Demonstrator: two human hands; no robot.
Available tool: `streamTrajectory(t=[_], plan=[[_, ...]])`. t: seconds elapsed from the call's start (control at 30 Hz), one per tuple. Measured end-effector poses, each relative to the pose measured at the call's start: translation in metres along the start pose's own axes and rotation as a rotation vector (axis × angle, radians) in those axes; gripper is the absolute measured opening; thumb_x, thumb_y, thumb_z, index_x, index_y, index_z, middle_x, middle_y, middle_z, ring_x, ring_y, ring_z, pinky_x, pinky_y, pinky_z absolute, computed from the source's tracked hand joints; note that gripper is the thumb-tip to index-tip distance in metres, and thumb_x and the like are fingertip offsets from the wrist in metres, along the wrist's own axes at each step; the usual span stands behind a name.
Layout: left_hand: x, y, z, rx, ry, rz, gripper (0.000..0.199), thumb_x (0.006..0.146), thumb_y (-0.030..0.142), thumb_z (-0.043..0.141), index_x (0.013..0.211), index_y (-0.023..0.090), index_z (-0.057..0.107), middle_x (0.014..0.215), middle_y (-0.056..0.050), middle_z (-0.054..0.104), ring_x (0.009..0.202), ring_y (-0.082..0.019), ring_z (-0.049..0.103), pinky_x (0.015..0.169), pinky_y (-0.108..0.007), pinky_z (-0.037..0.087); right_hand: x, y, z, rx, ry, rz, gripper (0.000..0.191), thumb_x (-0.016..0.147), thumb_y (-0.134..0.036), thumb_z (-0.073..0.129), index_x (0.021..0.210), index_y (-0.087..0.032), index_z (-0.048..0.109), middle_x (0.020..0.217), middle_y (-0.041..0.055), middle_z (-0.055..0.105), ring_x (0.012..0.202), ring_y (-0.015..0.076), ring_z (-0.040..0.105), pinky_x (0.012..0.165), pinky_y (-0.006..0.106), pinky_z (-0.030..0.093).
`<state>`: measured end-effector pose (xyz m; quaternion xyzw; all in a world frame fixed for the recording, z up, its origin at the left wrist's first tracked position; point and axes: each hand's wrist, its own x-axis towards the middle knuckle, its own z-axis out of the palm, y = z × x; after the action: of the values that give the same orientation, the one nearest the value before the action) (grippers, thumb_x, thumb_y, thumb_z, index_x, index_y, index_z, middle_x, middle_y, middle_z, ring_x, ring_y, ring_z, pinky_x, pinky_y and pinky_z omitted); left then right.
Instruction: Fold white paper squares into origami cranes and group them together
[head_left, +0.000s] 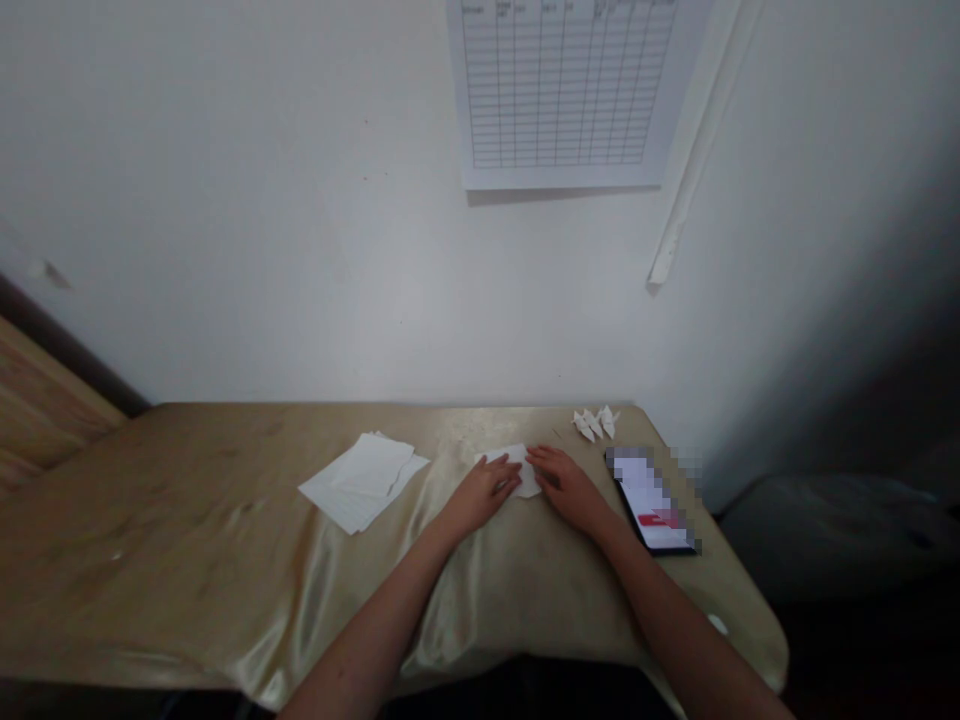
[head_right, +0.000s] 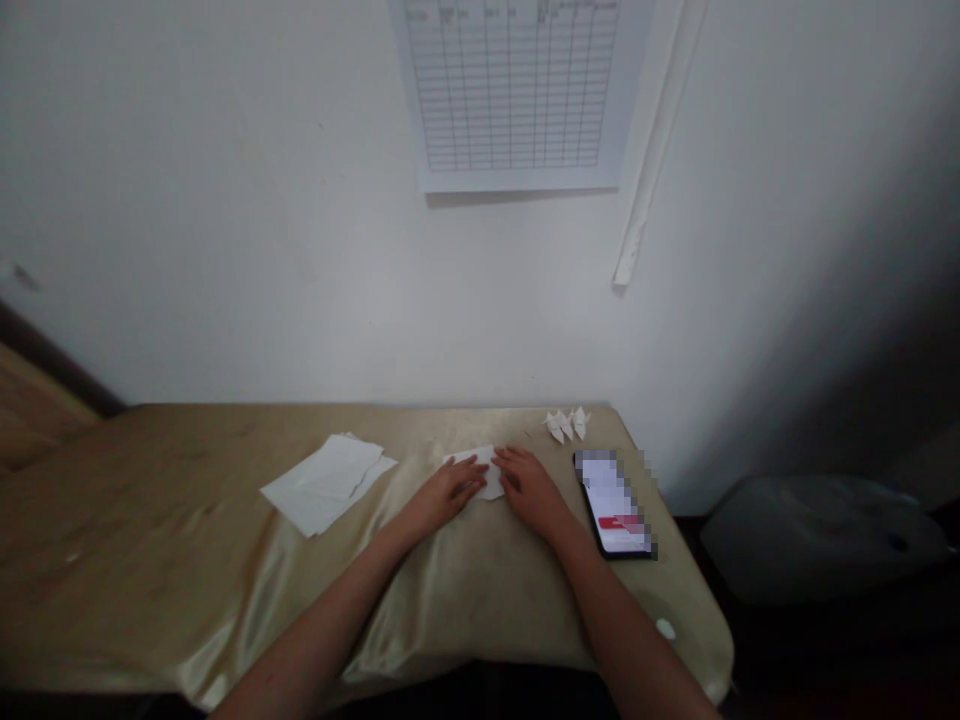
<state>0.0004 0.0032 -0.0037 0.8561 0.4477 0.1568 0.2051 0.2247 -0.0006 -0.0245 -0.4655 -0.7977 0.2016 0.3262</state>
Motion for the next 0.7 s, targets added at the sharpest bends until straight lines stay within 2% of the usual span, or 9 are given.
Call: streamTrajectory(t=[0.1,0.17,0.23,0.33,0.43,0.57,0.7], plan=[[-0.004,-0.006,0.0,0.064,0.043,-0.005,0.034,0.099,0.034,0.052,0.129,0.025,0.065,0.155,-0.008,0.05,0.149,-0.023,0.039,0.125,-0.05,0.024,0.0,-0.005,0.002,-0.075,-0.063,0.002,0.046,0.093,-0.021,0.051,0.137,-0.028,0.061,0.147,0.0045,0.057,0.143,0.0235,0.044,0.122,0.053,0.03],[-0.007,-0.007,0.0,0.147,0.075,-0.09,0.046,0.097,0.042,0.056,0.139,0.025,0.057,0.158,-0.01,0.046,0.151,-0.028,0.033,0.125,-0.058,0.019,0.0,-0.01,0.001,-0.132,-0.109,0.015,0.045,0.094,-0.021,0.05,0.136,-0.03,0.061,0.147,0.003,0.057,0.144,0.0241,0.042,0.123,0.056,0.024],[-0.01,-0.007,-0.001,0.208,0.075,-0.152,0.056,0.096,0.049,0.055,0.147,0.028,0.049,0.16,-0.009,0.043,0.153,-0.032,0.028,0.124,-0.065,0.012,0.0,-0.014,0.0,-0.174,-0.155,0.022,0.044,0.095,-0.022,0.049,0.136,-0.032,0.062,0.148,0.0021,0.056,0.146,0.0241,0.04,0.123,0.057,0.021],[-0.012,-0.006,-0.003,0.261,0.049,-0.173,0.058,0.097,0.054,0.05,0.152,0.037,0.042,0.164,-0.004,0.036,0.154,-0.033,0.025,0.122,-0.069,0.005,0.001,-0.021,-0.002,-0.221,-0.177,0.045,0.044,0.095,-0.025,0.05,0.137,-0.033,0.06,0.152,0.0023,0.052,0.148,0.0254,0.036,0.123,0.059,0.016],[-0.014,-0.005,-0.004,0.293,0.019,-0.16,0.058,0.098,0.055,0.046,0.154,0.04,0.037,0.166,-0.002,0.029,0.155,-0.032,0.022,0.122,-0.069,0.004,0.0,-0.024,-0.003,-0.247,-0.199,0.058,0.049,0.093,-0.03,0.054,0.143,-0.035,0.054,0.156,0.0026,0.046,0.151,0.0276,0.029,0.123,0.064,0.009],[-0.017,-0.003,-0.004,0.287,-0.046,-0.065,0.059,0.099,0.057,0.043,0.155,0.042,0.032,0.167,-0.001,0.028,0.156,-0.031,0.021,0.121,-0.071,-0.002,-0.001,-0.023,-0.004,-0.232,-0.235,0.051,0.059,0.091,-0.035,0.06,0.148,-0.035,0.047,0.159,0.0041,0.041,0.153,0.0282,0.025,0.122,0.066,0.002],[-0.018,-0.001,-0.003,0.26,-0.068,-0.032,0.063,0.099,0.059,0.043,0.157,0.041,0.028,0.168,-0.001,0.025,0.157,-0.029,0.018,0.121,-0.07,-0.006,-0.002,-0.017,-0.008,-0.17,-0.243,0.087,0.053,0.093,-0.034,0.057,0.146,-0.036,0.05,0.157,0.0034,0.045,0.152,0.0269,0.027,0.121,0.067,0.0]])
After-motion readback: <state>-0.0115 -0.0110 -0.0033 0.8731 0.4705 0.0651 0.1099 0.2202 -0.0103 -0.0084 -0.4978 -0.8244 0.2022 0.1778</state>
